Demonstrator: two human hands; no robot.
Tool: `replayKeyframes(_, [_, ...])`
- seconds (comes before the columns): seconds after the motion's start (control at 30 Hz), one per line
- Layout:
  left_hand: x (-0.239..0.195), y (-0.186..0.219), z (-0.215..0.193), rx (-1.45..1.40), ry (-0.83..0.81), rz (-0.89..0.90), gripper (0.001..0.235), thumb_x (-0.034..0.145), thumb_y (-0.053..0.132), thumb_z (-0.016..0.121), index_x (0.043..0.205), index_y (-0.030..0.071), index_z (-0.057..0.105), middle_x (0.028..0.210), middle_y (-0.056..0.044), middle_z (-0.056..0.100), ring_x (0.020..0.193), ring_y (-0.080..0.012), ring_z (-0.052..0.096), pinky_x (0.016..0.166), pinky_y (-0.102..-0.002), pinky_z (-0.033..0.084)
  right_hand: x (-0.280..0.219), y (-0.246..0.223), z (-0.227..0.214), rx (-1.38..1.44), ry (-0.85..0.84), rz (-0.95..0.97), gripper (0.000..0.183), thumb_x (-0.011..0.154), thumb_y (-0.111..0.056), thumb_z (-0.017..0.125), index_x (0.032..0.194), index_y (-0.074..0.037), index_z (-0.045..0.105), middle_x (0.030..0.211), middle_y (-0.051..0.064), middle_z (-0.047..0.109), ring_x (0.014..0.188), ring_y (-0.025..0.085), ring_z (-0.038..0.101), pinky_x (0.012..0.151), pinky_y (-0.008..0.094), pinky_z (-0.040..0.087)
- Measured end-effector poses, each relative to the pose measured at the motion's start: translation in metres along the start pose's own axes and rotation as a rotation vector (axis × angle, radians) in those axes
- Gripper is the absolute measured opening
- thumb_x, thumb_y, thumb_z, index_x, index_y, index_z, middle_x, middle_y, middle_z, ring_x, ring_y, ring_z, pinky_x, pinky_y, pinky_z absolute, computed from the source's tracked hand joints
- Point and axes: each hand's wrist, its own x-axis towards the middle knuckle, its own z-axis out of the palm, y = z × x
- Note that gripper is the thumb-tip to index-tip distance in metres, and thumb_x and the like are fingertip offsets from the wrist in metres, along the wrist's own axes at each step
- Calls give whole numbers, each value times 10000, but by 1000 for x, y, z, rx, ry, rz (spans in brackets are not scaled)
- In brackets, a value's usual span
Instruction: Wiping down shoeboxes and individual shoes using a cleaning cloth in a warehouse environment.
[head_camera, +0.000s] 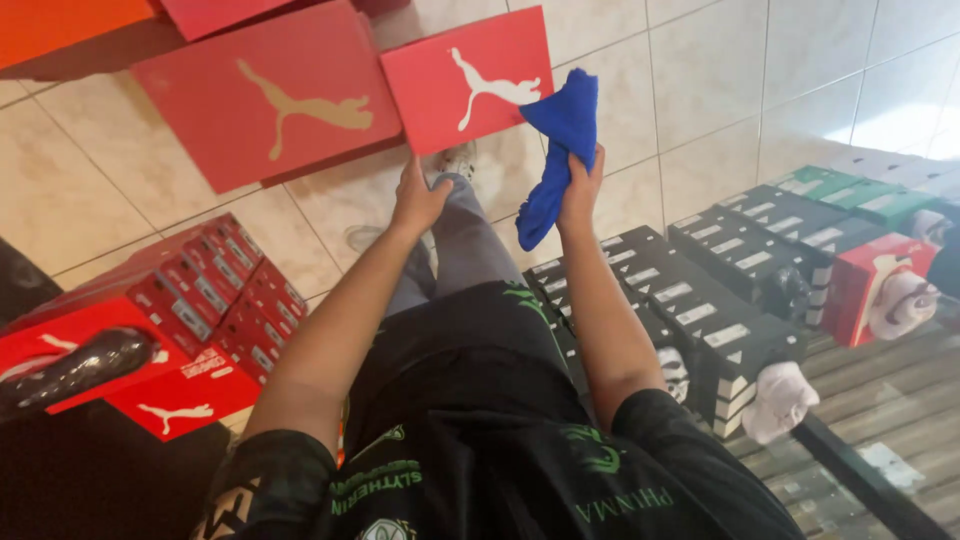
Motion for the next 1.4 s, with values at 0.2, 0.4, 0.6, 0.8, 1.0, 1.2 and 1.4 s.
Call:
replayKeyframes(0.2, [136, -74, 92, -133, 519, -306, 776, 958, 444, 741, 1534, 47, 404, 1539, -215, 451, 1452, -410, 431, 1073, -705, 444, 108, 14, 42, 68, -419, -30, 323, 891, -203, 692, 1201, -114, 682, 1566, 147, 441, 1435, 331, 403, 1201, 483, 307])
replayKeyframes(0.4, [129, -66, 83, -412, 623, -205, 635, 860, 516, 704, 1299, 68, 607, 1260, -143, 725, 1178, -297, 693, 1013, -393, 536, 155, -12, 73, 163, -731, 177, 517, 844, -133, 666, 1348, -44, 596, 1345, 68, 618, 1280, 195, 551, 1136, 341, 433])
replayKeyframes(0.6, [105, -37, 102, -364, 598, -184, 581, 880, 332, 834, 1327, 15, 642, 1226, -292, 687, 1236, -460, 605, 1060, -552, 496, 195, 77, 28, -156, -592, 185, 482, 808, -250, 688, 1278, -148, 715, 1318, 101, 668, 1224, 250, 611, 1126, 446, 408])
replayKeyframes(0.8, [45, 15, 80, -318, 537, 44, 665, 843, 396, 857, 1327, 6, 621, 1234, -259, 641, 1212, -444, 612, 1053, -524, 491, 139, 0, 3, -468, -481, 102, 464, 908, -327, 670, 1304, -86, 702, 1454, 225, 511, 1407, 371, 406, 1239, 517, 262])
replayKeyframes(1.0, [-25, 49, -17, -551, 511, 105, 580, 999, 427, 669, 1282, -36, 465, 1140, -295, 567, 1126, -503, 579, 987, -538, 453, 83, -37, 53, -516, -542, -5, 488, 928, -286, 701, 1349, -43, 657, 1426, 270, 529, 1368, 423, 449, 1189, 559, 313])
replayKeyframes(1.2, [-59, 18, -170, -450, 638, -10, 482, 1057, 572, 455, 1245, 131, 501, 1164, -235, 678, 1169, -453, 642, 999, -547, 493, 47, -52, 118, -555, -593, -126, 524, 947, -245, 733, 1394, 0, 611, 1399, 314, 548, 1330, 475, 491, 1139, 600, 364])
replayKeyframes(1.4, [-28, -75, -229, -343, 663, -61, 491, 1024, 682, 465, 1177, 219, 523, 1074, -123, 742, 1061, -369, 719, 880, -523, 559, -62, -133, 270, -174, -645, 109, 557, 867, -269, 668, 1403, -127, 612, 1401, 164, 601, 1288, 325, 556, 1146, 498, 355])
